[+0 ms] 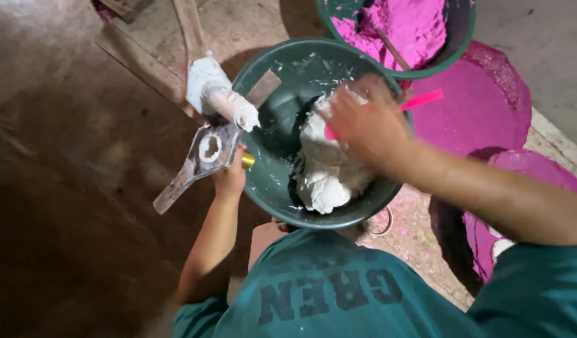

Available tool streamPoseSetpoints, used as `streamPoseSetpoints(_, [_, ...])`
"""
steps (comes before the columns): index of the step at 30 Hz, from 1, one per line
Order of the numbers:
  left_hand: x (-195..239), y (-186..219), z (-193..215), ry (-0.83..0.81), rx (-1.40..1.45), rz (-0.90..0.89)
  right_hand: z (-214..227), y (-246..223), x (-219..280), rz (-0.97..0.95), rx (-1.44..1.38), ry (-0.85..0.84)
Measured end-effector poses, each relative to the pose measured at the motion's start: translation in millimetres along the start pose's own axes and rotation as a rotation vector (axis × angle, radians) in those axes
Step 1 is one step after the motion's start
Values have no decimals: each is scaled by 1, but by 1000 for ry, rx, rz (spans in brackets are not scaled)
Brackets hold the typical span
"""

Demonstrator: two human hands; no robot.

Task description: The person assembles pink and white circular dough pieces onto a pink glittery mat, places the mat into a woven steamer basket, and then uses a manual press to cut white dough circles from a pink sheet. The steamer basket is placed into a large pot.

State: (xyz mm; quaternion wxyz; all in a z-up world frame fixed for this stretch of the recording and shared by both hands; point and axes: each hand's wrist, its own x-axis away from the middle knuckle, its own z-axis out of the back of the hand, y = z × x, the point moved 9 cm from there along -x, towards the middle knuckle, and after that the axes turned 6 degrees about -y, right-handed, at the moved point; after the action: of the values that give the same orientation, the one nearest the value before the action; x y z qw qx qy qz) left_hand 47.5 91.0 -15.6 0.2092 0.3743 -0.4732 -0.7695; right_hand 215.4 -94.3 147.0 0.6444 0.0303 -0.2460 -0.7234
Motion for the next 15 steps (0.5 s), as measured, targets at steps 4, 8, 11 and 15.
streamPoseSetpoints(4, [9, -11, 0, 33, 113, 53, -74, -146, 1, 514, -348, -219])
streamPoseSetpoints(8, [14, -23, -5, 47, 292, 180, -128, -162, -22, 629, -586, -24])
streamPoseSetpoints(11, [9, -21, -4, 73, 402, 167, -147, -131, -41, 532, -434, 112])
streamPoseSetpoints(15, [7, -21, -3, 57, 325, 176, -129, -98, -53, 417, -619, 80])
